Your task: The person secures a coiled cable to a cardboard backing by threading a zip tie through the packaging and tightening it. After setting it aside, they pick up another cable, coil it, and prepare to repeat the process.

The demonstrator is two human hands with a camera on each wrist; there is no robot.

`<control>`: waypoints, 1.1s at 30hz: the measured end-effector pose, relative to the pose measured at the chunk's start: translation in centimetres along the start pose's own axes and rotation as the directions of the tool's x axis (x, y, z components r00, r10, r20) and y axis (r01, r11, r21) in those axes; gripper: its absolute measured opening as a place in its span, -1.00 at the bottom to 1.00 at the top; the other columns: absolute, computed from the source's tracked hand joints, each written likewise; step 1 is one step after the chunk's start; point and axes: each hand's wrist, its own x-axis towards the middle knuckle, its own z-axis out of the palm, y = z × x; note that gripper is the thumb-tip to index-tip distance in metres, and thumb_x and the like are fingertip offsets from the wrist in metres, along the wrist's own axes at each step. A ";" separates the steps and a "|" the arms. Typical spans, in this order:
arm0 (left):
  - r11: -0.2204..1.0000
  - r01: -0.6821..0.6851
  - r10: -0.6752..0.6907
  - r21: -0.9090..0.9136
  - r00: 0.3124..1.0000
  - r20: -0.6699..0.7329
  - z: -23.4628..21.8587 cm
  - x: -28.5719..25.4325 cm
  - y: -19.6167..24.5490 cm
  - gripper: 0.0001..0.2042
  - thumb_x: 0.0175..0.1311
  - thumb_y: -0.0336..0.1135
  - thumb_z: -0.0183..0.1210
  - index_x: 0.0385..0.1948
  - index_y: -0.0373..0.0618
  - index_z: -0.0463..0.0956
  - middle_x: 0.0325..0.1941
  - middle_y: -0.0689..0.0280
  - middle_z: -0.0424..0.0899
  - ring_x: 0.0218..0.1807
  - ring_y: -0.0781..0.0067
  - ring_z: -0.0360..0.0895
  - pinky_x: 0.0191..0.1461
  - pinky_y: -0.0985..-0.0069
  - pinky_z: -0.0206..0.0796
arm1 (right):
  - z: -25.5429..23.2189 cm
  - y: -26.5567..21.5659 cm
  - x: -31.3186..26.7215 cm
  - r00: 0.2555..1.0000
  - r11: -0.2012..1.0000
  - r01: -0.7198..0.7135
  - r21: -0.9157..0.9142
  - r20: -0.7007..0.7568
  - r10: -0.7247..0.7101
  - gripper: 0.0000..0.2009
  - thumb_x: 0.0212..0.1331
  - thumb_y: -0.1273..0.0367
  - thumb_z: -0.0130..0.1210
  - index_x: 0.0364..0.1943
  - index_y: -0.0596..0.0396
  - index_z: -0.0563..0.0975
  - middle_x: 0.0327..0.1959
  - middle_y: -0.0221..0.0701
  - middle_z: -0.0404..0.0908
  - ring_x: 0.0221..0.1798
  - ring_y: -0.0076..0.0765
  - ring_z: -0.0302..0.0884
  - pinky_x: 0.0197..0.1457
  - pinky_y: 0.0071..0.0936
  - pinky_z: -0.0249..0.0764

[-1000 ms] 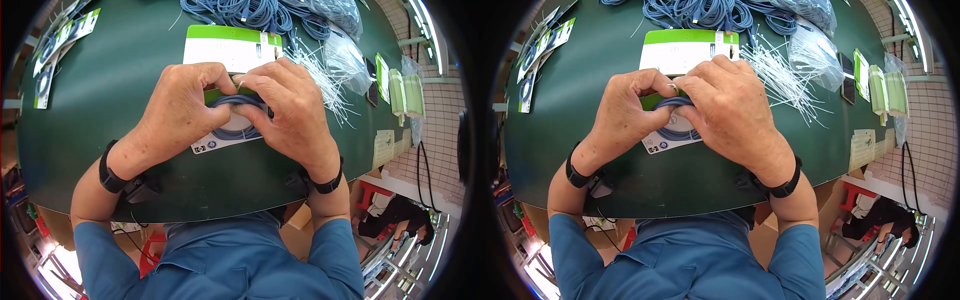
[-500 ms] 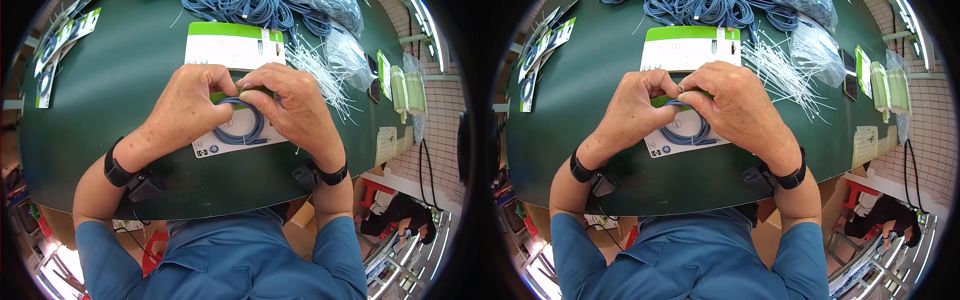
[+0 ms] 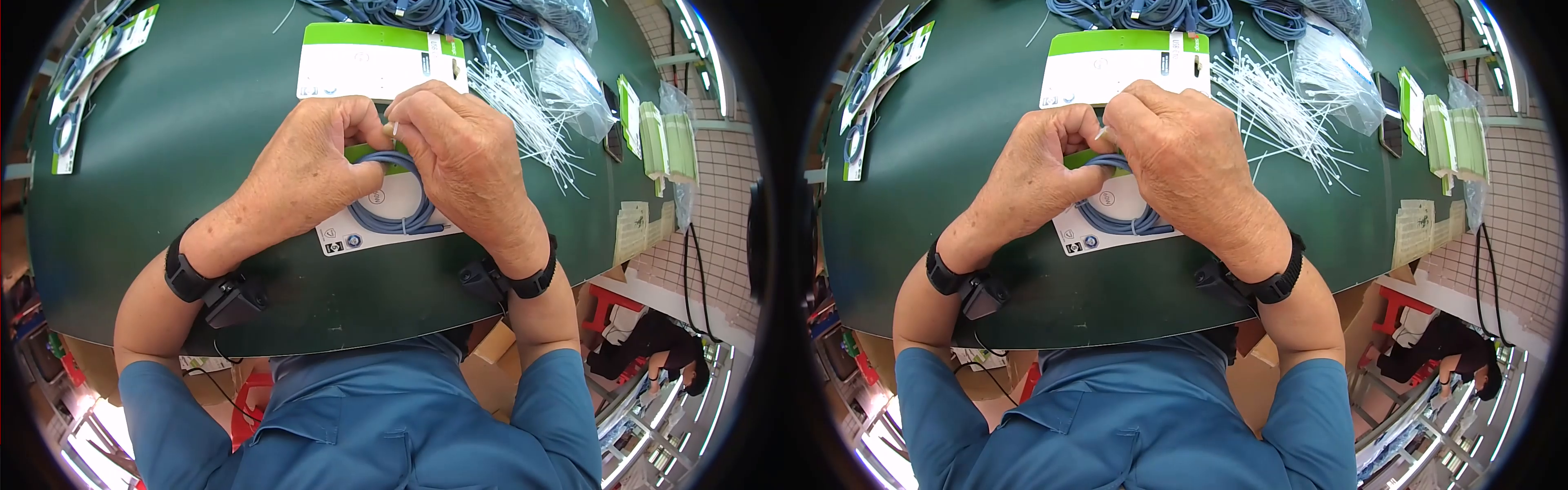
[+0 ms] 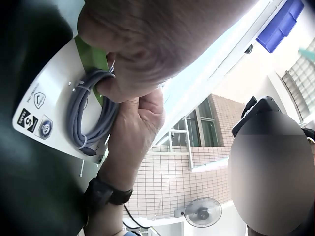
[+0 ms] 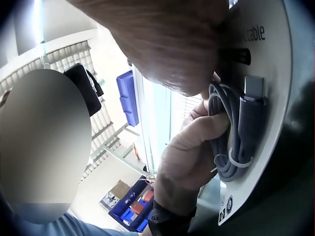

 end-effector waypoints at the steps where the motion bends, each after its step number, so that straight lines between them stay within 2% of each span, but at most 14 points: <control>1: 1.000 0.002 -0.002 -0.004 1.000 -0.003 0.1 0.0 -0.1 -0.87 0.00 -0.53 0.26 -0.38 -0.31 0.60 -0.40 0.23 0.74 -0.33 0.50 0.64 -0.18 0.46 0.54 | 0.0 -0.1 0.0 1.000 0.999 -0.003 -0.035 -0.008 0.003 -0.92 0.24 0.52 0.29 -0.29 0.13 0.58 -0.29 -0.34 0.69 -0.32 -0.14 0.68 -0.29 -0.29 0.56; 4: 0.999 -0.046 0.046 -0.025 0.999 -0.011 0.4 0.1 -0.7 -0.88 0.00 -0.54 0.26 -0.39 -0.31 0.60 -0.39 0.23 0.74 -0.32 0.50 0.66 -0.17 0.46 0.54 | 0.2 -0.2 0.1 1.000 0.996 -0.004 -0.089 -0.015 0.003 -0.91 0.24 0.52 0.28 -0.28 0.11 0.57 -0.29 -0.34 0.69 -0.34 -0.14 0.68 -0.33 -0.30 0.56; 10: 0.999 -0.010 0.010 -0.032 1.000 0.004 0.6 0.0 -0.4 -0.88 0.00 -0.54 0.27 -0.39 -0.30 0.61 -0.40 0.24 0.74 -0.33 0.51 0.65 -0.19 0.47 0.54 | 0.1 -0.7 0.5 1.000 0.986 -0.019 -0.164 -0.026 0.015 -0.89 0.26 0.52 0.27 -0.27 0.06 0.53 -0.31 -0.34 0.67 -0.41 -0.11 0.67 -0.40 -0.30 0.54; 15: 0.999 -0.002 0.002 -0.032 1.000 0.014 0.7 -0.1 -0.4 -0.88 -0.01 -0.55 0.27 -0.40 -0.29 0.61 -0.41 0.25 0.73 -0.37 0.52 0.63 -0.23 0.48 0.52 | 0.3 -0.6 0.6 0.999 0.988 -0.024 -0.153 -0.036 0.019 -0.88 0.27 0.51 0.27 -0.27 0.04 0.53 -0.34 -0.33 0.66 -0.41 -0.10 0.67 -0.41 -0.30 0.53; 18: 1.000 -0.007 0.008 -0.029 1.000 0.017 0.7 -0.2 -0.4 -0.88 -0.01 -0.55 0.27 -0.40 -0.29 0.61 -0.42 0.25 0.72 -0.38 0.53 0.62 -0.24 0.48 0.52 | 0.5 -0.1 0.6 0.999 0.985 0.021 -0.171 -0.044 -0.029 -0.77 0.08 0.47 0.30 -0.23 0.00 0.46 -0.39 -0.39 0.62 -0.41 -0.15 0.72 -0.47 -0.29 0.56; 23: 0.999 -0.034 0.034 -0.002 0.999 0.008 0.8 -0.2 -0.3 -0.89 -0.01 -0.55 0.27 -0.41 -0.29 0.60 -0.44 0.26 0.71 -0.40 0.52 0.61 -0.26 0.48 0.51 | 0.7 -0.1 0.5 0.998 0.988 -0.008 -0.152 -0.069 -0.003 -0.75 0.08 0.47 0.29 -0.22 0.02 0.44 -0.42 -0.37 0.61 -0.41 -0.11 0.72 -0.47 -0.27 0.56; 26: 0.999 -0.043 0.043 -0.003 0.999 0.003 0.9 -0.2 -0.3 -0.89 -0.01 -0.54 0.27 -0.41 -0.29 0.60 -0.45 0.26 0.70 -0.40 0.52 0.61 -0.26 0.47 0.52 | 0.9 -0.1 0.5 0.992 0.990 -0.078 -0.113 -0.111 0.066 -0.89 0.35 0.48 0.25 -0.23 0.04 0.51 -0.38 -0.28 0.71 -0.41 -0.03 0.71 -0.39 -0.27 0.56; 33: 1.000 -0.006 0.006 -0.002 1.000 0.008 0.9 -0.4 0.1 -0.89 -0.01 -0.54 0.28 -0.42 -0.29 0.60 -0.44 0.24 0.70 -0.38 0.51 0.61 -0.24 0.46 0.53 | 1.2 -0.1 0.6 0.981 0.988 -0.144 -0.057 -0.143 0.134 -0.88 0.41 0.45 0.23 -0.23 0.09 0.49 -0.37 -0.29 0.73 -0.37 -0.05 0.75 -0.36 -0.29 0.60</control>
